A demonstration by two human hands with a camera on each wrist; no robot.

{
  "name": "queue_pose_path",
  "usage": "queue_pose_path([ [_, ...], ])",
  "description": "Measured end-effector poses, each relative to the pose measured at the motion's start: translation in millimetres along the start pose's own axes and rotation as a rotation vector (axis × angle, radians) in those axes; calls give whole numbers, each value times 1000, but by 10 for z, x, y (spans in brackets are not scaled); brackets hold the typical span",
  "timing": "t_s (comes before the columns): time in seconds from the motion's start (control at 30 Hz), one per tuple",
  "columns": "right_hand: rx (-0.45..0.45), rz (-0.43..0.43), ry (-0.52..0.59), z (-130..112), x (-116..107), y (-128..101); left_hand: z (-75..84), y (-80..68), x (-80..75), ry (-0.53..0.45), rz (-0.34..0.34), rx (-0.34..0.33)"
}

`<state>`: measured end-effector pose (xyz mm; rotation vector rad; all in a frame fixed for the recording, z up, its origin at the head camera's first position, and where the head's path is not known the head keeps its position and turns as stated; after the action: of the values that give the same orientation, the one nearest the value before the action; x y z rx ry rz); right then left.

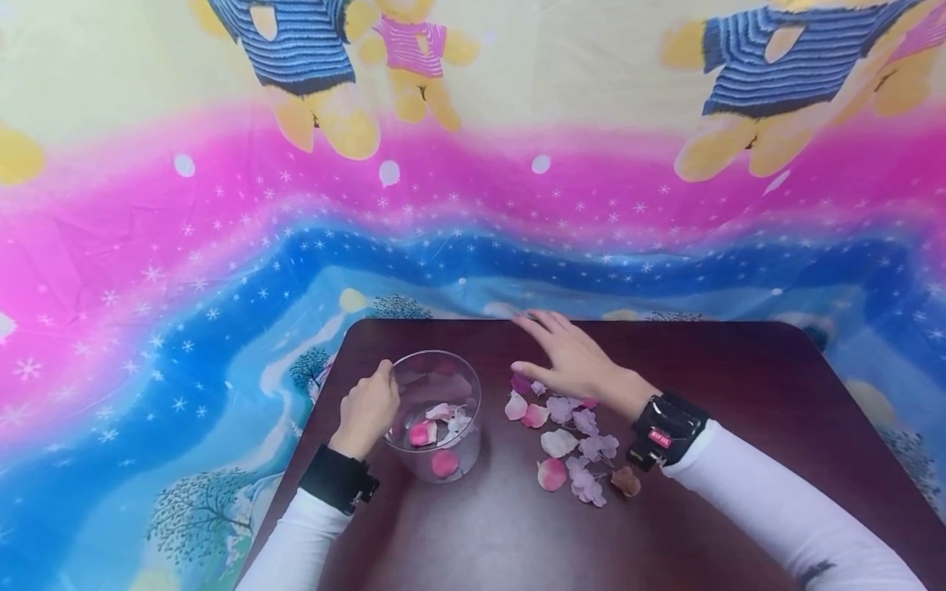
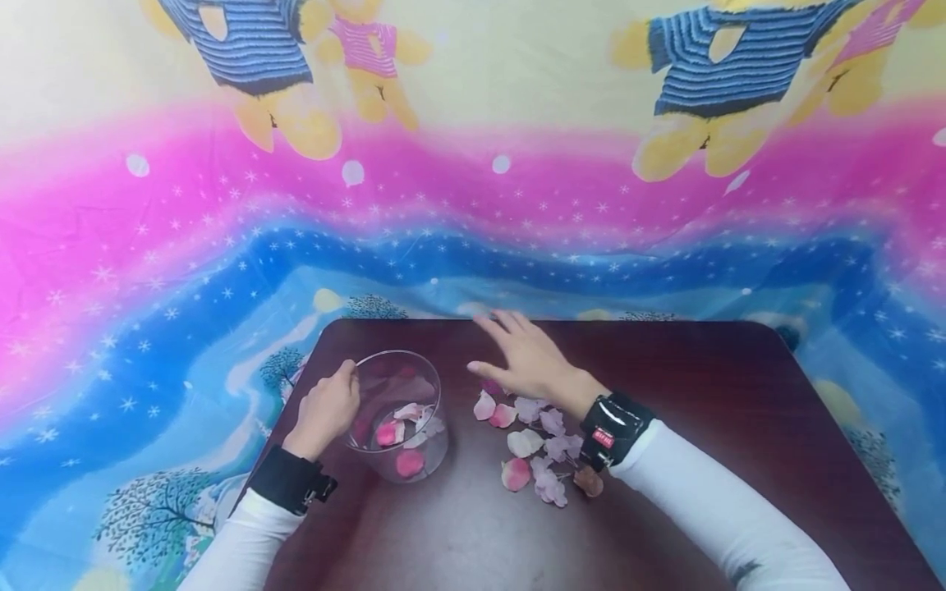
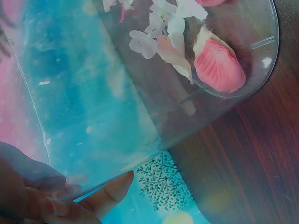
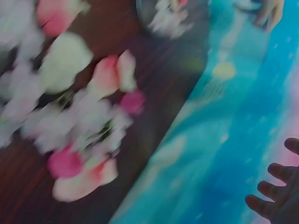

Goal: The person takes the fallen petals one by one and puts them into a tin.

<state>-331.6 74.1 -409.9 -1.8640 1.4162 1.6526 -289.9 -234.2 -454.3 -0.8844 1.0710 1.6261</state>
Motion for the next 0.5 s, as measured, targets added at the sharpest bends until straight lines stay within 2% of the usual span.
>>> queue_pose_path([
  [0.23, 148, -20, -16, 628, 107, -156, -11, -1, 4, 0, -15, -4],
  [0.5, 204, -21, -19, 1051, 296, -347, -10, 0, 11, 0, -6, 3],
])
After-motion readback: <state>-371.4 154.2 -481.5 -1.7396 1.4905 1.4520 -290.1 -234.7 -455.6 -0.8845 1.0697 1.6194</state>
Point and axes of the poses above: each hand's wrist, its own y-axis towards the middle knuckle, its own x-axis out of the palm, z = x × y, the point moved 6 cm from there along y, towards the middle knuckle, and after that the axes turned 11 degrees about z, right-handed, at the moved point
